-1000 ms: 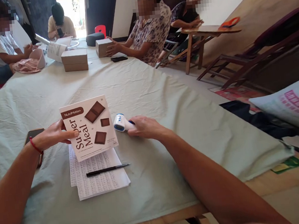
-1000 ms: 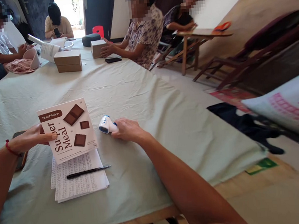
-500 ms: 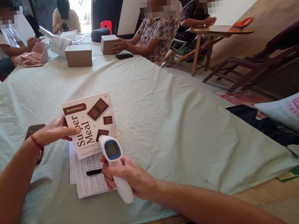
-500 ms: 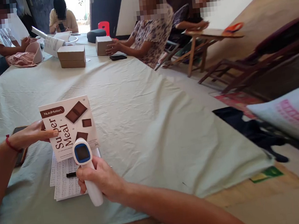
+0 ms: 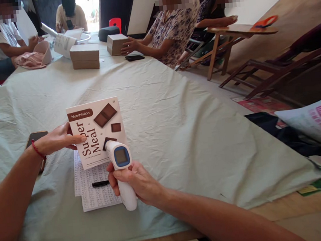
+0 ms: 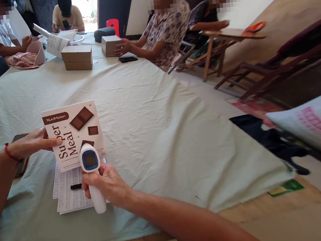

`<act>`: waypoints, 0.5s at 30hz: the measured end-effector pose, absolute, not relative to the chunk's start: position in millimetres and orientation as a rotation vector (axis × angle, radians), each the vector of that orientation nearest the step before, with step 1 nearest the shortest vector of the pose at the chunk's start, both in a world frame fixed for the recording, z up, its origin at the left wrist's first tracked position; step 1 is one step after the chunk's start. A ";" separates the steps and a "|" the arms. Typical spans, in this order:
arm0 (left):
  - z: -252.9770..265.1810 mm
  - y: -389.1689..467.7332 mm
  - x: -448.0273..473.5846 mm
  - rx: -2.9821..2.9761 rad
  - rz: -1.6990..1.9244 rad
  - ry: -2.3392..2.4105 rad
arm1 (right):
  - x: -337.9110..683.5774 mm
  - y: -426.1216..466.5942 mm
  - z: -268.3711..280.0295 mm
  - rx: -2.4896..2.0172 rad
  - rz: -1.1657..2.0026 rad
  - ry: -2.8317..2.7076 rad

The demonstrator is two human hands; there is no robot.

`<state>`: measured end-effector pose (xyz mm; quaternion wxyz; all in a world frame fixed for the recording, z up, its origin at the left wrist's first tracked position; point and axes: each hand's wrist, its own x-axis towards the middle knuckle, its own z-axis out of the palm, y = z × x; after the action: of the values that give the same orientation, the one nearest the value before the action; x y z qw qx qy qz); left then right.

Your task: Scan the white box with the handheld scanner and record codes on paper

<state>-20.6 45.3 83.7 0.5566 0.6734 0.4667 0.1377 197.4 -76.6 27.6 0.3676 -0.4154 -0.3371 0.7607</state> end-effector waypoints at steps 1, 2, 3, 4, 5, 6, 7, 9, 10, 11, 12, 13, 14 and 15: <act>83.4 45.6 -21.0 1.587 0.326 1.104 | 197.4 -76.4 27.6 -1.069 1.947 -0.861; 83.0 46.0 -21.5 1.585 0.327 1.103 | 197.6 -76.1 27.8 -1.069 1.941 -0.855; 82.5 46.5 -21.9 1.583 0.325 1.099 | 197.9 -75.8 28.0 -1.068 1.938 -0.849; 82.0 46.9 -22.4 1.581 0.324 1.094 | 198.3 -75.4 28.4 -1.066 1.938 -0.844; 81.4 47.2 -22.7 1.580 0.324 1.089 | 198.7 -74.9 28.9 -1.065 1.939 -0.843; 80.9 47.5 -23.0 1.580 0.325 1.085 | 199.2 -74.5 29.3 -1.066 1.941 -0.845; 80.5 47.6 -23.1 1.579 0.324 1.082 | 199.5 -74.1 29.7 -1.070 1.941 -0.851; 80.0 47.8 -23.2 1.585 0.326 1.076 | 199.8 -73.9 30.1 -1.083 1.935 -0.872; 79.9 47.7 -23.1 1.590 0.326 1.069 | 199.5 -74.2 30.1 -1.089 1.933 -0.883; 80.0 47.6 -23.0 1.596 0.324 1.060 | 199.1 -74.6 29.9 -1.094 1.933 -0.889; 80.1 47.4 -22.8 1.602 0.322 1.053 | 198.4 -75.2 29.6 -1.097 1.933 -0.889; 80.3 47.1 -22.7 1.608 0.322 1.051 | 197.6 -75.8 29.2 -1.099 1.934 -0.881; 80.6 46.9 -22.5 1.613 0.324 1.057 | 196.7 -76.4 28.7 -1.100 1.934 -0.869; 80.9 46.6 -22.3 1.615 0.326 1.066 | 196.0 -76.9 28.2 -1.099 1.932 -0.858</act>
<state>-22.3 46.6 80.9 0.5560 0.6841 0.4514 0.1381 196.0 -76.9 28.2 0.3706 -0.4284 -0.3344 0.7532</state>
